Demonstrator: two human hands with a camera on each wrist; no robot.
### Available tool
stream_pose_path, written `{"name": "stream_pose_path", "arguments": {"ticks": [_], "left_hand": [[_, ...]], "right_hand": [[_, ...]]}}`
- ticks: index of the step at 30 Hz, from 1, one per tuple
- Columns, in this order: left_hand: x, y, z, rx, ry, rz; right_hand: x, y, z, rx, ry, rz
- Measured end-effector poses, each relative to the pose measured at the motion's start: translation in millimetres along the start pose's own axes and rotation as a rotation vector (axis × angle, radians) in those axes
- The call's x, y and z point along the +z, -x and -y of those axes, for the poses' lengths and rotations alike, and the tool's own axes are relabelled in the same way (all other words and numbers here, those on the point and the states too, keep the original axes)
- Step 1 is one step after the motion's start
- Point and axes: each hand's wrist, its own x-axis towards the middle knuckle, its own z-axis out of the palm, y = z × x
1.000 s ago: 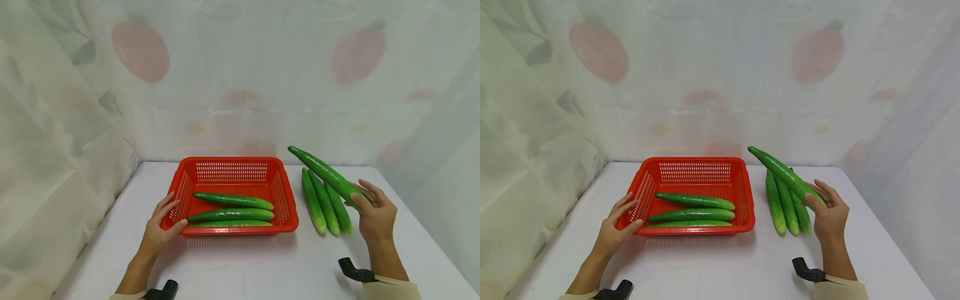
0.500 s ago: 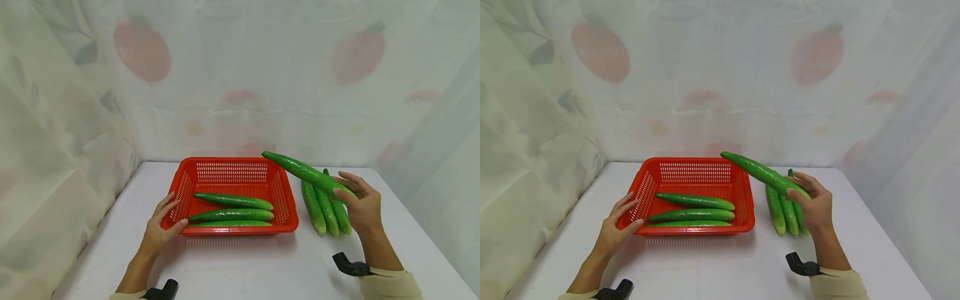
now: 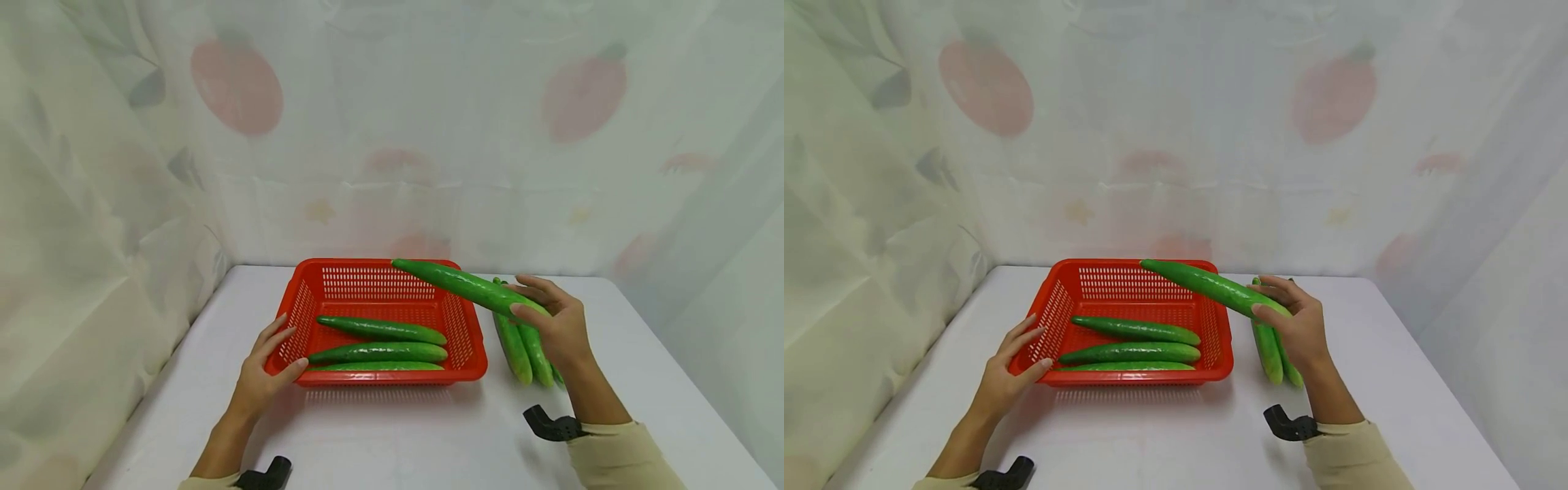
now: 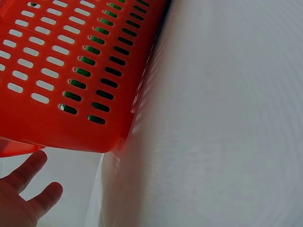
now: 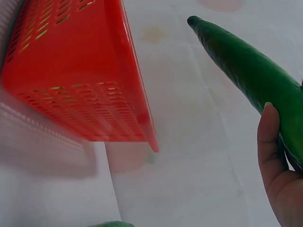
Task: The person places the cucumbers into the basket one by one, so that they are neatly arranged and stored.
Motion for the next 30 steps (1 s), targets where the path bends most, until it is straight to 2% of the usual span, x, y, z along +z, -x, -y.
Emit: {"name": "stream_pose_path", "arguments": {"ticks": [4, 7, 11, 13, 30], "left_hand": [[-0.8, -0.2, -6.5, -0.011, 0.003, 0.000], [-1.7, 0.2, -20.3, -0.004, 0.014, -0.001], [-2.5, 0.9, -38.4, -0.007, 0.022, 0.001], [-2.7, 0.8, -42.0, -0.019, 0.015, 0.004], [-1.9, 1.2, -42.3, -0.026, 0.009, 0.001]], "right_hand": [[9.7, -6, -2, 0.042, 0.048, 0.029], [16.8, -11, -4, 0.068, 0.071, 0.057], [25.4, -17, -9, 0.091, 0.030, 0.096], [29.2, -19, -11, 0.104, 0.025, 0.114], [55.9, -42, -22, 0.218, 0.061, 0.212]]}}
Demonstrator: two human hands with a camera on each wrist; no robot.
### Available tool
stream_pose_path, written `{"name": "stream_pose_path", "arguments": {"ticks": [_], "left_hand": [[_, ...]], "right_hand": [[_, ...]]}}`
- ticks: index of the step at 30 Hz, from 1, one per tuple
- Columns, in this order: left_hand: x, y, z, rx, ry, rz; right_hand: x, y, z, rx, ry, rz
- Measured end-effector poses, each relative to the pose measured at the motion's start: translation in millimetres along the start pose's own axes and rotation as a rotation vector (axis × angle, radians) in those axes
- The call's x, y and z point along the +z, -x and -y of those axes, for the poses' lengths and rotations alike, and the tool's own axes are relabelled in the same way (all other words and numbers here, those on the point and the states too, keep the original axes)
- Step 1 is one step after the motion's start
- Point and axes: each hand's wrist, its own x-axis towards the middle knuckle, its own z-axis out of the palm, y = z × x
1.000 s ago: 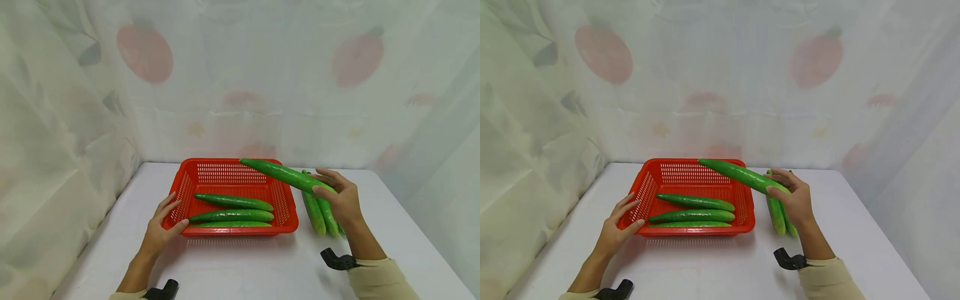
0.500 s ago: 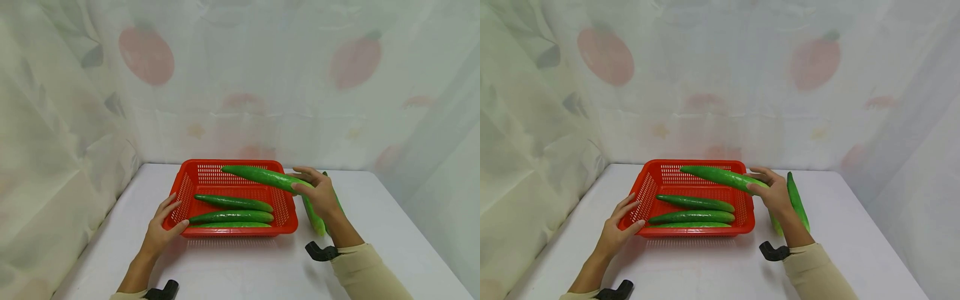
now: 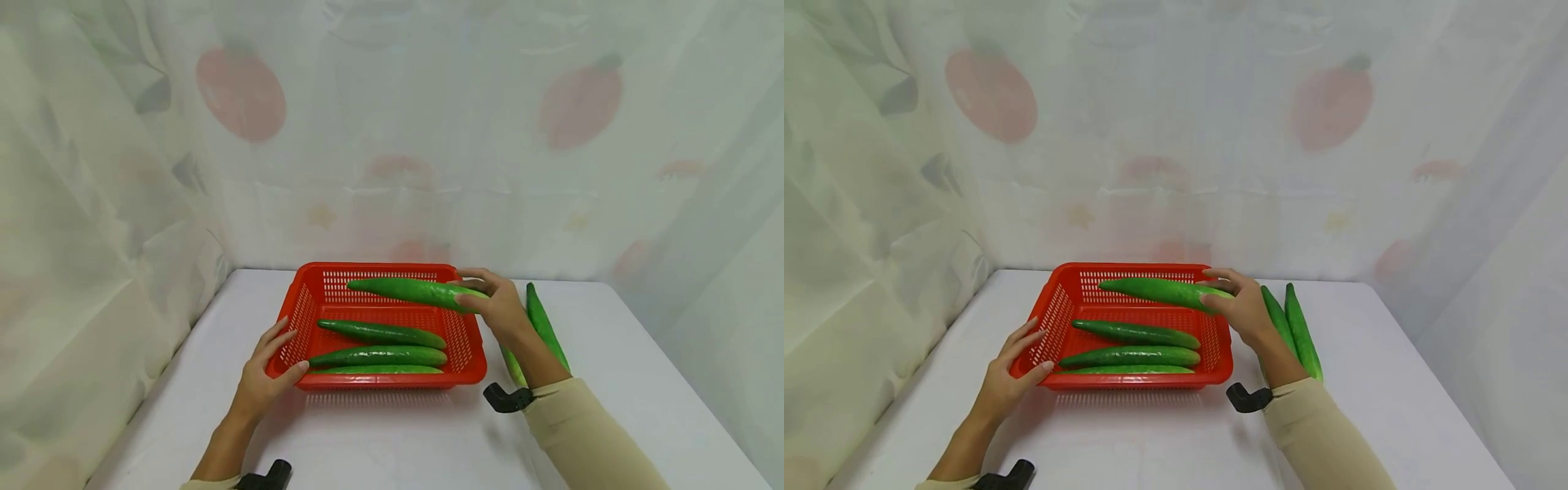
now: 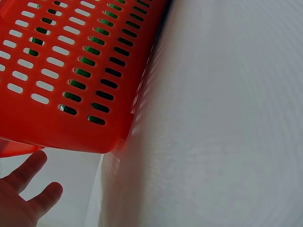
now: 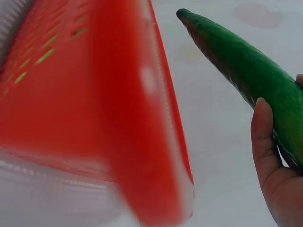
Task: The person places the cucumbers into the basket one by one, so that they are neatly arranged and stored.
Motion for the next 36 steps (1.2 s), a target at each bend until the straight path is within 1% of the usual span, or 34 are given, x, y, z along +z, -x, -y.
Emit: {"name": "stream_pose_path", "arguments": {"ticks": [3, 10, 17, 22, 29, 36], "left_hand": [[-0.6, -0.5, -0.9, -0.002, -0.004, 0.001], [-1.1, -1.7, -2.7, -0.004, -0.017, -0.002], [-1.0, -1.5, -2.5, 0.005, -0.015, -0.002], [-2.4, -0.9, -2.9, 0.001, -0.013, -0.001], [-2.1, 1.5, -2.7, -0.017, -0.016, -0.003], [-0.9, 3.0, -4.3, -0.013, 0.000, 0.001]], "right_hand": [[2.1, -7, 2, 0.001, 0.010, 0.006], [7.8, -25, 8, -0.030, -0.018, 0.033], [13.6, -35, 11, -0.049, -0.030, 0.054], [19.3, -44, 8, -0.034, -0.010, 0.068], [28.4, -55, -3, 0.013, -0.060, 0.107], [33.9, -56, -12, 0.049, 0.021, 0.115]]}}
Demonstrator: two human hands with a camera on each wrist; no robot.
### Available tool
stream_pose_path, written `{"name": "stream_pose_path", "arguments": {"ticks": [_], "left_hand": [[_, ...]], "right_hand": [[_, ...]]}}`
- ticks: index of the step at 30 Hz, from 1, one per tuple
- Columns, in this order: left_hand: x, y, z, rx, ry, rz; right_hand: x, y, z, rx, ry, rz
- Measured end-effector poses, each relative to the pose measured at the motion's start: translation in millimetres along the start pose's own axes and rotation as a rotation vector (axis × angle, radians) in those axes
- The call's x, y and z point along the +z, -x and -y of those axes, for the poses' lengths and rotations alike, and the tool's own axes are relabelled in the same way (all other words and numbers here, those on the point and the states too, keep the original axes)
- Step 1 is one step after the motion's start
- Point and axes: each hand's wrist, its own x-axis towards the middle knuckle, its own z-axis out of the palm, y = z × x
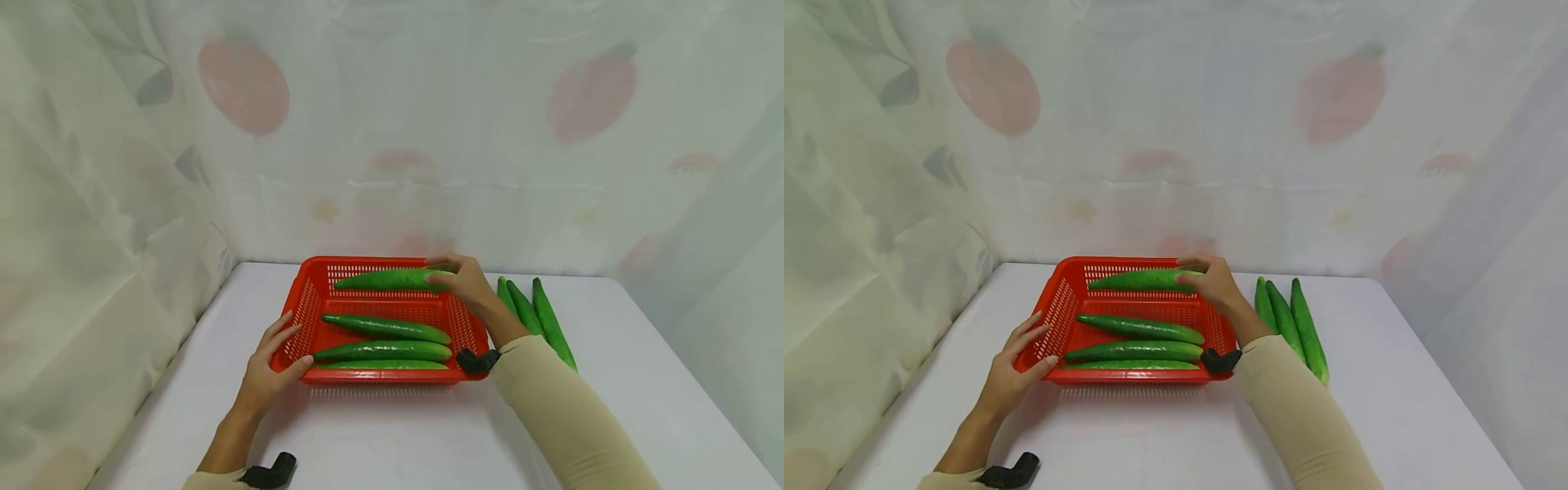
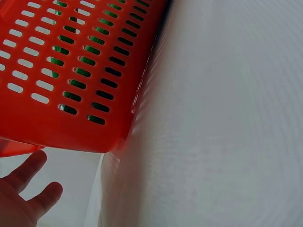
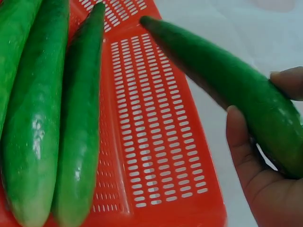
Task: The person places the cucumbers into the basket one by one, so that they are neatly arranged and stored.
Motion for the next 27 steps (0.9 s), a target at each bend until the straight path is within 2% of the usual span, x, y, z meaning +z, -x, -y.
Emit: {"name": "stream_pose_path", "arguments": {"ticks": [6, 16, 21, 24, 27], "left_hand": [[0.1, -0.1, 2.0, 0.001, -0.003, 0.000], [4.3, -0.3, 37.4, 0.010, 0.002, -0.004], [4.3, -1.9, 39.6, 0.040, 0.029, -0.012], [4.2, -1.8, 39.5, 0.039, 0.030, -0.012], [4.3, -1.2, 40.2, 0.033, 0.027, -0.011]], "right_hand": [[6.2, -3, -6, 0.020, 0.029, 0.036], [12.4, -6, -17, 0.072, 0.084, 0.116], [11.7, -9, -22, 0.072, 0.117, 0.129], [11.1, -9, -25, 0.068, 0.170, 0.143], [10.7, -9, -28, 0.093, 0.161, 0.163]]}}
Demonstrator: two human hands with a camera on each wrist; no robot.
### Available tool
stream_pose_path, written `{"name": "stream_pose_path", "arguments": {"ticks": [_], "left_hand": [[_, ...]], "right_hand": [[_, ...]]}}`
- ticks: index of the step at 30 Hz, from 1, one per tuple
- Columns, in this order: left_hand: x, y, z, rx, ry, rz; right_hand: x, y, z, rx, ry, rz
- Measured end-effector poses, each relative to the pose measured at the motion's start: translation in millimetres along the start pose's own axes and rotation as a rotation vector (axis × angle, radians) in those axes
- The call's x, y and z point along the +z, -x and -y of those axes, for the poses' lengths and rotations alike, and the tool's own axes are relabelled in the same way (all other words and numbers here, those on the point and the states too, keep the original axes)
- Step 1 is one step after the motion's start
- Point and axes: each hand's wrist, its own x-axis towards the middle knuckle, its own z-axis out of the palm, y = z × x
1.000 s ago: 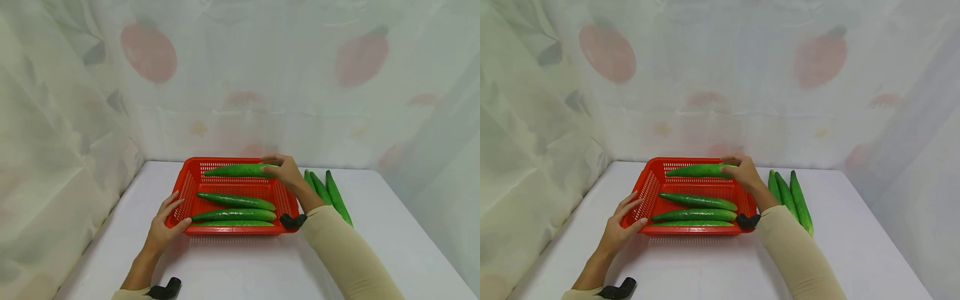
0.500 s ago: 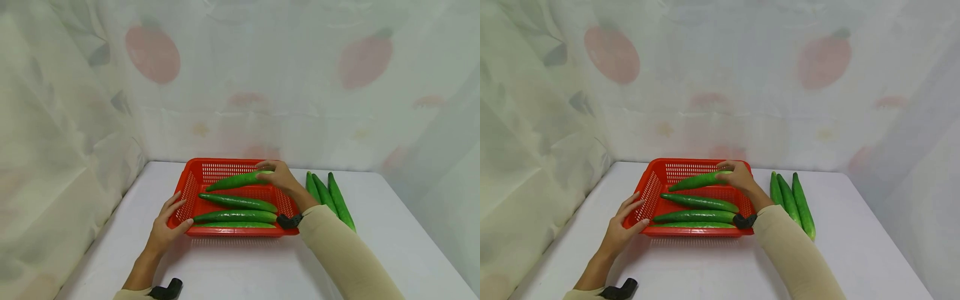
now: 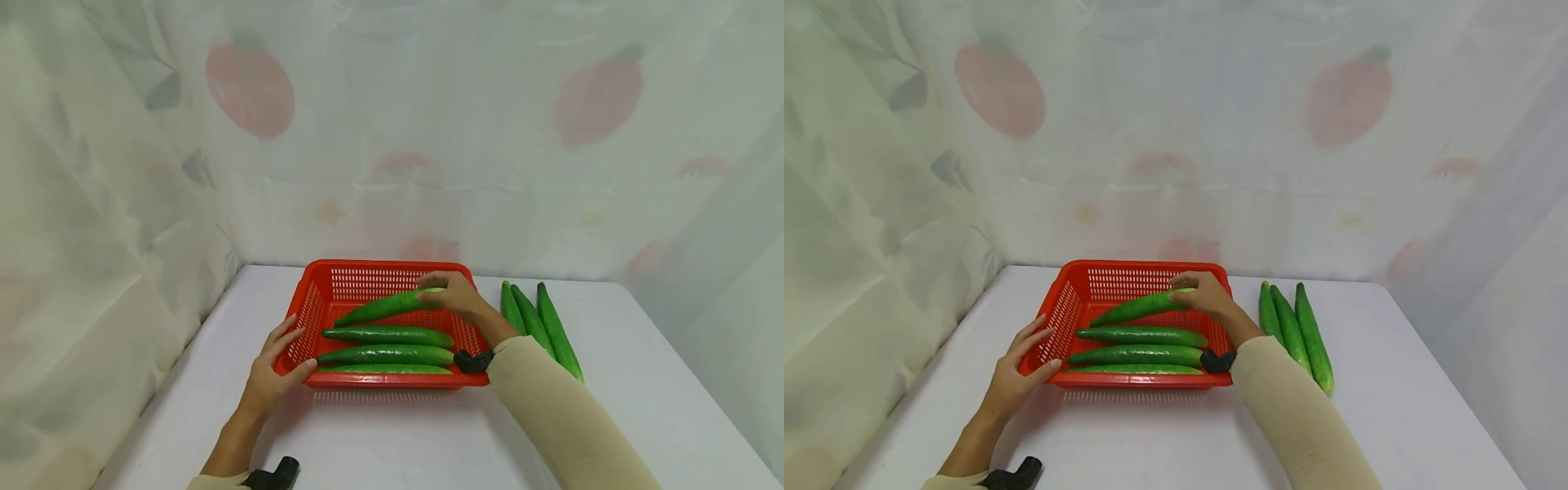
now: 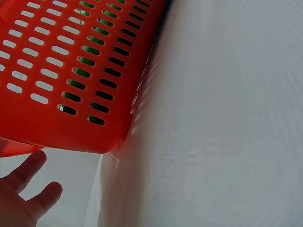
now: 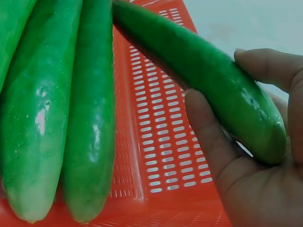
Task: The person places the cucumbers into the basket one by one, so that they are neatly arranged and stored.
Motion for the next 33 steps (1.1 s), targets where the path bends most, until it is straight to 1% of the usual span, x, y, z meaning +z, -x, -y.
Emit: {"name": "stream_pose_path", "arguments": {"ticks": [4, 6, 9, 11, 12, 16, 18, 19, 23, 28, 33], "left_hand": [[1.0, 0.5, 1.1, 0.005, 0.000, -0.002], [0.9, 0.0, 1.6, 0.009, -0.002, -0.003], [0.9, -0.6, 1.9, 0.011, -0.004, -0.003], [0.9, -0.5, 1.9, 0.006, -0.006, -0.002], [0.9, -0.3, 2.3, 0.004, -0.005, -0.001], [0.9, 0.5, 3.0, -0.006, -0.004, 0.000], [0.8, 0.7, 2.8, -0.009, -0.004, 0.000], [0.8, 0.8, 2.4, -0.010, -0.005, 0.001], [0.8, 0.9, 1.5, -0.007, 0.006, 0.004], [1.0, 1.3, 0.3, -0.010, 0.014, 0.007], [1.1, 1.3, -5.8, -0.024, -0.016, 0.009]], "right_hand": [[-0.1, 1.7, -3.7, 0.004, -0.048, 0.033], [-0.2, 1.7, -4.2, -0.001, -0.024, 0.048], [-0.2, 2.4, -3.3, 0.020, -0.008, 0.074], [0.0, 3.2, -2.4, 0.037, -0.018, 0.090], [0.7, 5.5, 1.7, 0.049, -0.030, 0.100], [3.0, 4.7, -0.9, 0.069, 0.004, 0.100], [4.5, 4.0, -1.6, 0.076, 0.040, 0.096], [4.9, 1.8, -5.6, 0.079, 0.061, 0.089], [6.8, 2.3, -4.0, 0.098, 0.097, 0.081], [7.4, 2.8, -3.1, 0.123, 0.116, 0.078], [6.4, 3.2, -1.0, 0.136, 0.115, 0.081]]}}
